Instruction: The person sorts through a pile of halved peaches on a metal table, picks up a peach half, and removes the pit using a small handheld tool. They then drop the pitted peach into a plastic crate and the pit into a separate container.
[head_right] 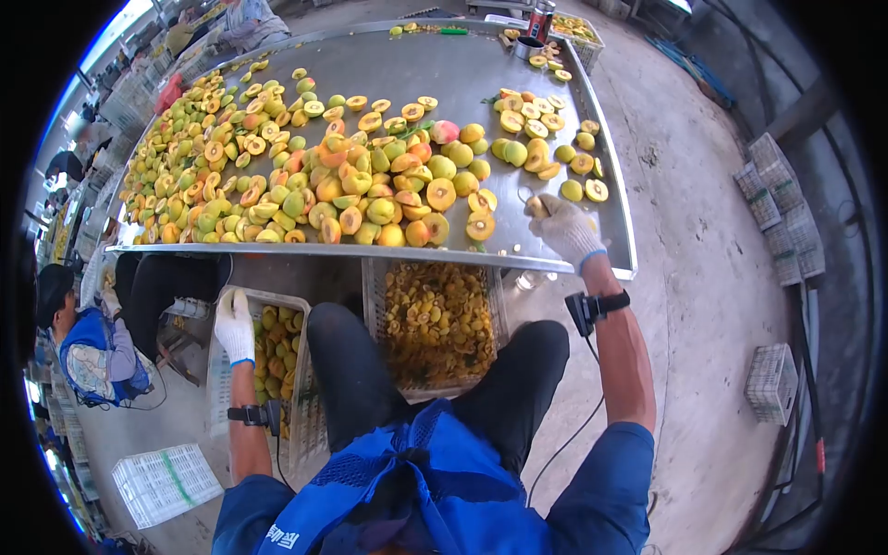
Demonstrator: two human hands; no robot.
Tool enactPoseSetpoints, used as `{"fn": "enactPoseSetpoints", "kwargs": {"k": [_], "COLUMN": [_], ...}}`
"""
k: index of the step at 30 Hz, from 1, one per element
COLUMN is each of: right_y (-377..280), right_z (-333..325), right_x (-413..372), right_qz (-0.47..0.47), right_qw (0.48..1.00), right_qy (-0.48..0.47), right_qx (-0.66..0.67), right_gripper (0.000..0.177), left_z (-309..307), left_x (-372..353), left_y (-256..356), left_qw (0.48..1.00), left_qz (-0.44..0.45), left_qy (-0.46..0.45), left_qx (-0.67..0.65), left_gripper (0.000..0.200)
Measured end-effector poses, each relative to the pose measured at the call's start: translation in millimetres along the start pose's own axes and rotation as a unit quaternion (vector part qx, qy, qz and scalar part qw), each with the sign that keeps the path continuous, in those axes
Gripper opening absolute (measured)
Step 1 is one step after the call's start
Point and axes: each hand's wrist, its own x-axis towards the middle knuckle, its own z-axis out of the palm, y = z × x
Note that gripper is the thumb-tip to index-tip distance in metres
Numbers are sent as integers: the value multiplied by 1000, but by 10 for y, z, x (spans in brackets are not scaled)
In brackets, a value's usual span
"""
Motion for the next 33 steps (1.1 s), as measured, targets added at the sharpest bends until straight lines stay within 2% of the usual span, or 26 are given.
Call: {"fn": "enactPoseSetpoints", "kwargs": {"k": [2,4,5,6,8,10,11,16,18,20,22,23,24,26,29,31,33], "right_y": [96,296,371,-59,153,87,82,209,369,308,332,418,354,399,319,16,-64], "right_z": [-52,-5,1,-211,-236,-297,-328,-429,-341,-274,-233,-200,-141,-140,-125,-34,7], "right_x": [517,1147,1475,1431,2175,2530,2754,3823,4282,4557,4803,5000,4943,4894,4679,4158,3778], "right_qz": [-13,-68,-44,22,8,7,14,20,-45,-64,-76,-100,-33,-83,-97,-67,-92], "right_qw": [999,980,975,993,968,954,952,946,939,933,957,954,970,980,970,968,963], "right_qy": [34,151,187,111,207,236,226,180,170,142,67,-17,-28,-22,-58,-92,-94], "right_qx": [-15,-110,-108,-30,-143,-183,-205,-269,-294,-324,-271,-283,-239,-177,-217,-223,-234], "right_gripper": [35,35,35,35,36,35,34,41,53,57,57,60,52,51,54,56,57], "left_z": [184,523,698,874,1209,1447,1534,1562,1574,1582,1593,1605,1622,1649,1645,1634,1616], "left_x": [148,351,443,552,715,816,865,928,953,961,953,958,972,977,978,984,997], "left_y": [528,777,878,941,1004,1110,1142,1173,1211,1195,1190,1181,1175,1195,1232,1228,1210], "left_qw": [999,993,991,987,979,969,961,970,969,974,978,980,982,985,988,989,987], "left_qz": [32,117,134,156,205,232,246,228,221,200,182,169,156,135,118,118,129], "left_qy": [-2,4,6,-5,19,54,71,28,21,17,20,23,25,28,30,35,32], "left_qx": [-39,-23,-27,-41,5,71,103,85,106,100,95,98,100,100,92,81,91], "left_gripper": [36,35,35,36,41,45,48,54,53,56,60,61,63,66,68,67,63]}}
